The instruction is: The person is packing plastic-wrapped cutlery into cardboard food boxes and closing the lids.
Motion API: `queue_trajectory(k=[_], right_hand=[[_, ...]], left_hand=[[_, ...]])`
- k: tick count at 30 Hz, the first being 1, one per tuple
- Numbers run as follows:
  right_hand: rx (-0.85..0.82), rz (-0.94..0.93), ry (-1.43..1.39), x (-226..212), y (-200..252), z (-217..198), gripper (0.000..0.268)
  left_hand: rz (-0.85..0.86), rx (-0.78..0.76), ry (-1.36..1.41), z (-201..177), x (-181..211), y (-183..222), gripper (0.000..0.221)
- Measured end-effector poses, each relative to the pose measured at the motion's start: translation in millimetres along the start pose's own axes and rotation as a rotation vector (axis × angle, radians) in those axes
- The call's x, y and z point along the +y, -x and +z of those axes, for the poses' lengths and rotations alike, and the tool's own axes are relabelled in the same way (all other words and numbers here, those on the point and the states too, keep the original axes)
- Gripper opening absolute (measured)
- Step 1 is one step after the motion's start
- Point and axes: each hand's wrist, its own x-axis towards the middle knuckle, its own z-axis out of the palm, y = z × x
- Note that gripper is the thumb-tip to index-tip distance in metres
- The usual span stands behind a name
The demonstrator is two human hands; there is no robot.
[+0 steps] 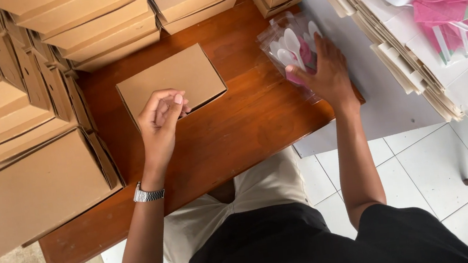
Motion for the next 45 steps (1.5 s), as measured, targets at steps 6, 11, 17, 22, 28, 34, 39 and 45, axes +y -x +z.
queue_trajectory(k=[6, 11, 17, 22, 28, 34, 39, 45], right_hand=[[0.129, -0.076, 0.167, -13, 14, 16, 0.070], [0.188, -0.131, 0.203, -14, 16, 24, 0.077], [0.093, -0.204, 0.106, -71, 52, -35, 0.075], [-0.120, -0.484, -0.250, -88, 100, -130, 0.023], [0.400, -0.417, 0.376, 8, 70, -203, 0.018], [0.572, -0.303, 0.874, 107, 45, -202, 0.032], [0.603, -0.328, 0.643, 87, 86, -216, 0.027], [0.512, 0.014, 0.152, 51, 165, -215, 0.037]], left_hand=[[-0.001, 0.003, 0.000, -1, -1, 1, 0.012], [-0.001, 0.004, -0.010, -1, 1, 1, 0.011], [0.002, 0.012, -0.011, -1, 5, 2, 0.012], [-0.007, 0.004, -0.044, 2, 13, 4, 0.010], [-0.027, 0.000, -0.061, 5, 25, 6, 0.012], [-0.022, 0.015, -0.048, 1, 21, 6, 0.013], [-0.018, 0.004, -0.039, 1, 17, 6, 0.012], [0.001, -0.010, -0.054, 3, 17, 6, 0.014]])
